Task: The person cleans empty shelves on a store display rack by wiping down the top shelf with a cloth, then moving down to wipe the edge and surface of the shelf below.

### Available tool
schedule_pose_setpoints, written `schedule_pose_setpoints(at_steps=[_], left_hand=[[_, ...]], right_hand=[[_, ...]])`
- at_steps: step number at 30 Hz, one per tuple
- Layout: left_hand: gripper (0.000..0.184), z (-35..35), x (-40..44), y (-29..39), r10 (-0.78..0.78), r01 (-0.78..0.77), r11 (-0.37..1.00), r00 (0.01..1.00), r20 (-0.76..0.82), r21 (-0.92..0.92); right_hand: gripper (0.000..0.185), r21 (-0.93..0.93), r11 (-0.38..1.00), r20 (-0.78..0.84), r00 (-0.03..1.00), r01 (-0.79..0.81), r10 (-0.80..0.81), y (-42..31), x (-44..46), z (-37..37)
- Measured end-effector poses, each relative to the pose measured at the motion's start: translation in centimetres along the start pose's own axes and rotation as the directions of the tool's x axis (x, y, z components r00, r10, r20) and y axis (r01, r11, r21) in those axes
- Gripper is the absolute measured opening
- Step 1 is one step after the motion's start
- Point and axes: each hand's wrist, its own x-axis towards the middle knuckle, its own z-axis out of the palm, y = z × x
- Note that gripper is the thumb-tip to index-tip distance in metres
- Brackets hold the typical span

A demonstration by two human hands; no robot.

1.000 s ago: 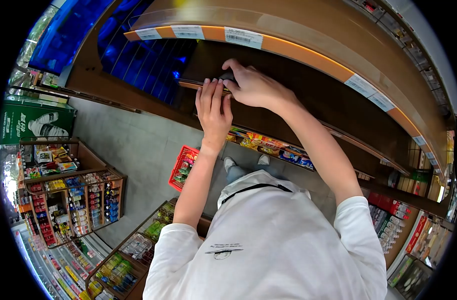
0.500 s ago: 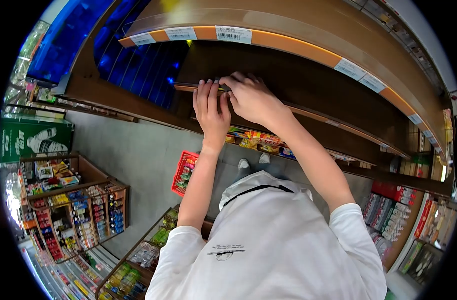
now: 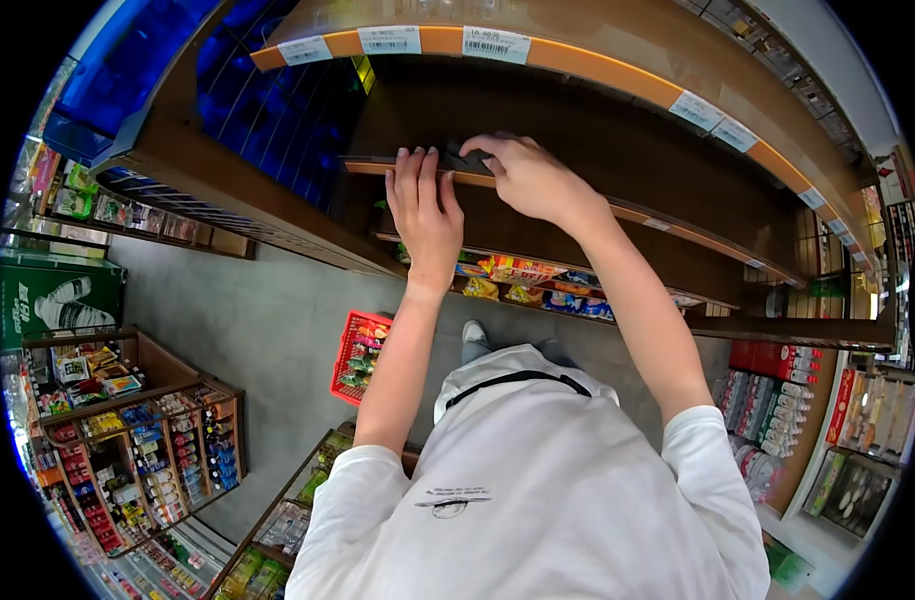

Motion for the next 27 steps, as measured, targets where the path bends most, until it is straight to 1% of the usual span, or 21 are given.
schedule_pose_setpoints(at_steps=[4, 10, 14, 17, 19, 23, 25, 27], left_hand=[[0.033, -0.1, 0.2, 0.2, -0.010, 0.010, 1.000, 1.000, 0.008, 0.000], [0.032, 0.0, 0.2, 0.4, -0.017, 0.017, 1.000, 1.000, -0.009, -0.012], [0.031, -0.2, 0.4, 0.6, -0.015, 0.015, 1.000, 1.000, -0.006, -0.013], [0.030, -0.3, 0.5, 0.8, -0.022, 0.022, 1.000, 1.000, -0.009, -0.006], [0.030, -0.1, 0.4, 0.7, -0.032, 0.032, 0.999, 0.999, -0.010, -0.010], [0.029, -0.1, 0.3, 0.6, -0.054, 0.054, 0.998, 0.999, -0.003, -0.025], [0.029, -0.2, 0.4, 0.7, -0.056, 0.056, 0.998, 0.998, 0.002, -0.027], [0.029, -0.3, 0.4, 0.8, -0.060, 0.060, 0.998, 0.998, 0.005, -0.029]], right_hand=[[0.037, 0.036, 0.999, -0.062, 0.998, -0.025, 0.027, -0.2, -0.7, -0.1], [0.038, 0.043, 0.996, -0.016, 0.996, -0.084, 0.085, 0.2, -1.0, -0.9], [0.039, 0.036, 0.999, -0.038, 0.998, -0.040, 0.041, 1.0, -1.1, -0.8], [0.036, 0.052, 0.996, 0.009, 0.997, -0.074, 0.074, 0.6, -1.0, -1.7], [0.036, 0.071, 0.968, 0.163, 0.960, -0.240, 0.227, -0.1, -0.7, -2.9], [0.034, 0.088, 0.961, 0.211, 0.947, -0.263, 0.240, 1.5, 0.3, -3.4], [0.033, 0.059, 0.976, 0.242, 0.951, -0.211, 0.191, 2.1, 0.5, -3.7], [0.034, 0.064, 0.975, 0.233, 0.954, -0.210, 0.190, 2.4, 0.2, -3.6]])
